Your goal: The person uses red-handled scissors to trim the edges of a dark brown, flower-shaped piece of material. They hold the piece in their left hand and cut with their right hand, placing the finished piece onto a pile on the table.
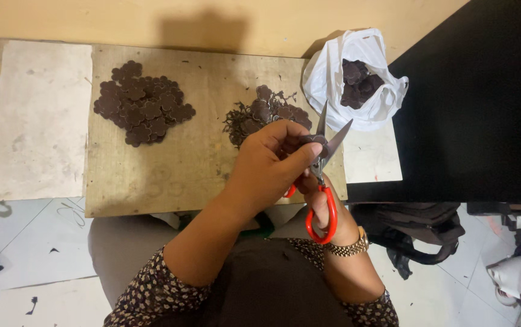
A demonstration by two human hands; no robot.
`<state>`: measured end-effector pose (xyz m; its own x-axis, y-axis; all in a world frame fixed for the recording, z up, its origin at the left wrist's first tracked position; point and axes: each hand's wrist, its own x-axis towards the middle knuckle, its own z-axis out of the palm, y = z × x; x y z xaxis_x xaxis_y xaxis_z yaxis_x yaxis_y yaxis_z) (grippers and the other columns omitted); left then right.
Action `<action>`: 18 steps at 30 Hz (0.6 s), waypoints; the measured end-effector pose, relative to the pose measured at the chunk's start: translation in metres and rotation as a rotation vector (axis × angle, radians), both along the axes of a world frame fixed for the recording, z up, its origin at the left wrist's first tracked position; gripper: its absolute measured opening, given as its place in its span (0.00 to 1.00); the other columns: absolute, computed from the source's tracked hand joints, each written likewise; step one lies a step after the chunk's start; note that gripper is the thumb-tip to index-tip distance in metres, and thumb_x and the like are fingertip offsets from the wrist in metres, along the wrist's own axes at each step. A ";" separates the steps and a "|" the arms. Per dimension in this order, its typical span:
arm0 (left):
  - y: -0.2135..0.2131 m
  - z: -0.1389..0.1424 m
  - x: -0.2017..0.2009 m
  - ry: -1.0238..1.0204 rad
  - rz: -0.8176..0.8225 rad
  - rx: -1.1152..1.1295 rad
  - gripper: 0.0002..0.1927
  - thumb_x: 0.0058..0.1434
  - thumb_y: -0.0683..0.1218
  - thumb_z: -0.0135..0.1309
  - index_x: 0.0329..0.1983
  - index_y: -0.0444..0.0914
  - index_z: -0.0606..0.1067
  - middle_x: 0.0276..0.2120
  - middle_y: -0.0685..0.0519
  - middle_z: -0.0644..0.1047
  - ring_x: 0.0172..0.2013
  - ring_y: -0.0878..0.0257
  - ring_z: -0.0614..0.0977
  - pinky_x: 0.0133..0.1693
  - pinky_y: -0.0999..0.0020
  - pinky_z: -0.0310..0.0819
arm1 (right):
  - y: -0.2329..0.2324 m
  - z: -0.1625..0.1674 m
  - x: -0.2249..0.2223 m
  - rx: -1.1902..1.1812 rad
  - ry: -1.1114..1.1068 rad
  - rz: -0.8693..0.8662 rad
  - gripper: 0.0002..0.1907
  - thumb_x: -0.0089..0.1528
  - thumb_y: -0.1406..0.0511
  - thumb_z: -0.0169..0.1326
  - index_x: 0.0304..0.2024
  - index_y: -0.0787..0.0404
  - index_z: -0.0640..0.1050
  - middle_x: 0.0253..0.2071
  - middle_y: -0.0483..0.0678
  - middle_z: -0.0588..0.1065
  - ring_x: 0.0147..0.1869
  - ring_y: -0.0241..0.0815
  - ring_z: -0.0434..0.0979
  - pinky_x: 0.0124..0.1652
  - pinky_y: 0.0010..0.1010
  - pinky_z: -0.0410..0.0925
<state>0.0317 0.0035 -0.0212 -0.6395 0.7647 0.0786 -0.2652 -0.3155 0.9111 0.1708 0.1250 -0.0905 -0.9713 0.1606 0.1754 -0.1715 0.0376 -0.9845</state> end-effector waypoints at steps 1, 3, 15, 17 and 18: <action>0.000 0.001 0.001 -0.006 0.001 -0.006 0.08 0.65 0.42 0.59 0.43 0.33 0.76 0.31 0.55 0.80 0.28 0.72 0.80 0.32 0.76 0.76 | 0.000 0.000 0.000 0.014 0.002 0.004 0.50 0.67 0.33 0.40 0.69 0.70 0.61 0.64 0.54 0.67 0.70 0.45 0.67 0.70 0.41 0.60; -0.001 0.002 0.002 -0.017 0.004 -0.018 0.07 0.64 0.42 0.59 0.42 0.34 0.76 0.31 0.55 0.80 0.27 0.72 0.80 0.31 0.76 0.76 | 0.000 0.000 -0.001 0.030 0.002 0.001 0.50 0.67 0.33 0.40 0.69 0.70 0.62 0.62 0.53 0.68 0.66 0.45 0.68 0.67 0.40 0.62; 0.001 0.005 0.004 -0.007 0.089 -0.051 0.08 0.63 0.42 0.60 0.41 0.35 0.76 0.31 0.56 0.81 0.27 0.74 0.79 0.28 0.78 0.73 | -0.011 0.023 -0.015 0.179 -0.021 -0.151 0.47 0.66 0.31 0.35 0.55 0.67 0.72 0.38 0.45 0.71 0.40 0.35 0.68 0.41 0.27 0.63; 0.002 0.001 0.003 0.022 0.095 -0.028 0.07 0.64 0.42 0.61 0.42 0.35 0.76 0.31 0.56 0.80 0.29 0.74 0.79 0.32 0.78 0.75 | -0.012 0.025 -0.016 0.197 -0.026 -0.160 0.47 0.66 0.31 0.34 0.53 0.67 0.72 0.36 0.44 0.70 0.38 0.35 0.68 0.39 0.26 0.63; 0.003 -0.001 0.002 0.037 0.099 -0.016 0.07 0.64 0.42 0.61 0.42 0.35 0.76 0.32 0.57 0.80 0.30 0.74 0.79 0.34 0.78 0.76 | -0.013 0.025 -0.017 0.196 -0.027 -0.162 0.47 0.65 0.31 0.34 0.53 0.67 0.72 0.35 0.44 0.70 0.37 0.35 0.67 0.38 0.26 0.63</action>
<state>0.0341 0.0065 -0.0226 -0.7088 0.6994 0.0919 -0.1998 -0.3240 0.9247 0.1541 0.1120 -0.0656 -0.9403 0.2800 0.1932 -0.1218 0.2531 -0.9597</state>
